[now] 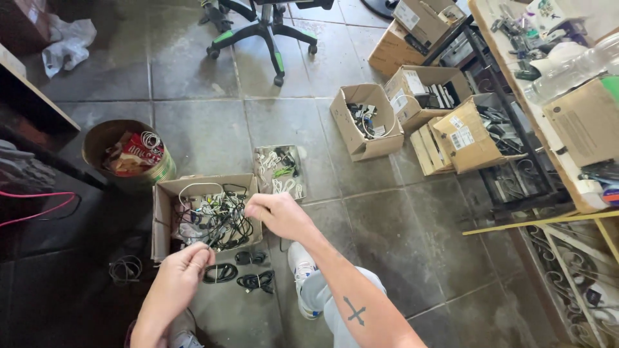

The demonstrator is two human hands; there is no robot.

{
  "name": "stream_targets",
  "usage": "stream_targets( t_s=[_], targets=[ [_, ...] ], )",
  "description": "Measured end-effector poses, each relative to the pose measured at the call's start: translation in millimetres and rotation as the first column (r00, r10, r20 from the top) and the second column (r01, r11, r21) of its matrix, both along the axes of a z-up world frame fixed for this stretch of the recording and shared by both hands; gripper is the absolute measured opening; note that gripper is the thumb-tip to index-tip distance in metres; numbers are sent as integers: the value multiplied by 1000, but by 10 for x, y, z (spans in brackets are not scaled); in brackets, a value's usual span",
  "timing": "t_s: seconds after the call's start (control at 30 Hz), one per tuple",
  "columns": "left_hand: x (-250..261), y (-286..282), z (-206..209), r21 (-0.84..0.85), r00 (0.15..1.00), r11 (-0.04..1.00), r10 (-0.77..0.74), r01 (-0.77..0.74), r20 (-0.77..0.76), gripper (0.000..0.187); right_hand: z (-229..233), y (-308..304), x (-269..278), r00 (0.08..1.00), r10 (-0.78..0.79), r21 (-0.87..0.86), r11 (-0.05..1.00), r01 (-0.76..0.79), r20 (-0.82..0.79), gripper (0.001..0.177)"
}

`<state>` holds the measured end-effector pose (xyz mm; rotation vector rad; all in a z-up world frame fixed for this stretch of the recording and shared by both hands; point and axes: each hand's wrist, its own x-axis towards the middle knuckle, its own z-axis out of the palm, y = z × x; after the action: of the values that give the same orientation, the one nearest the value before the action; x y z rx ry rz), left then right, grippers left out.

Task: The person is sitting at a repair station, sorting through a box of tangled electronic cables, untangling them, and inspecting individual wires.

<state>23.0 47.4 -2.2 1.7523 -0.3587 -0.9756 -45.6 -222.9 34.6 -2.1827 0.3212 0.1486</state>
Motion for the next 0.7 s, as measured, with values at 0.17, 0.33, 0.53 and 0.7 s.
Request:
stream_targets(
  t_s=[0.17,0.33,0.53,0.7],
  targets=[
    [-105,-184,-111,420,879,901,-284,107,384,12,-222,382,-61,916,392,-98,911,-399,-89,33],
    [64,-11,-87,561,867,810,-396,174,303,28,-401,476,-60,942,323,-189,923,-334,-88,39],
    [113,98,-230,834,786,536,-570,135,239,18,-956,988,-173,765,579,-555,553,-622,-282,15],
    [44,135,-612,673,636,711,-619,205,461,14,-834,1020,-423,852,414,8,901,-435,-319,36]
  ],
)
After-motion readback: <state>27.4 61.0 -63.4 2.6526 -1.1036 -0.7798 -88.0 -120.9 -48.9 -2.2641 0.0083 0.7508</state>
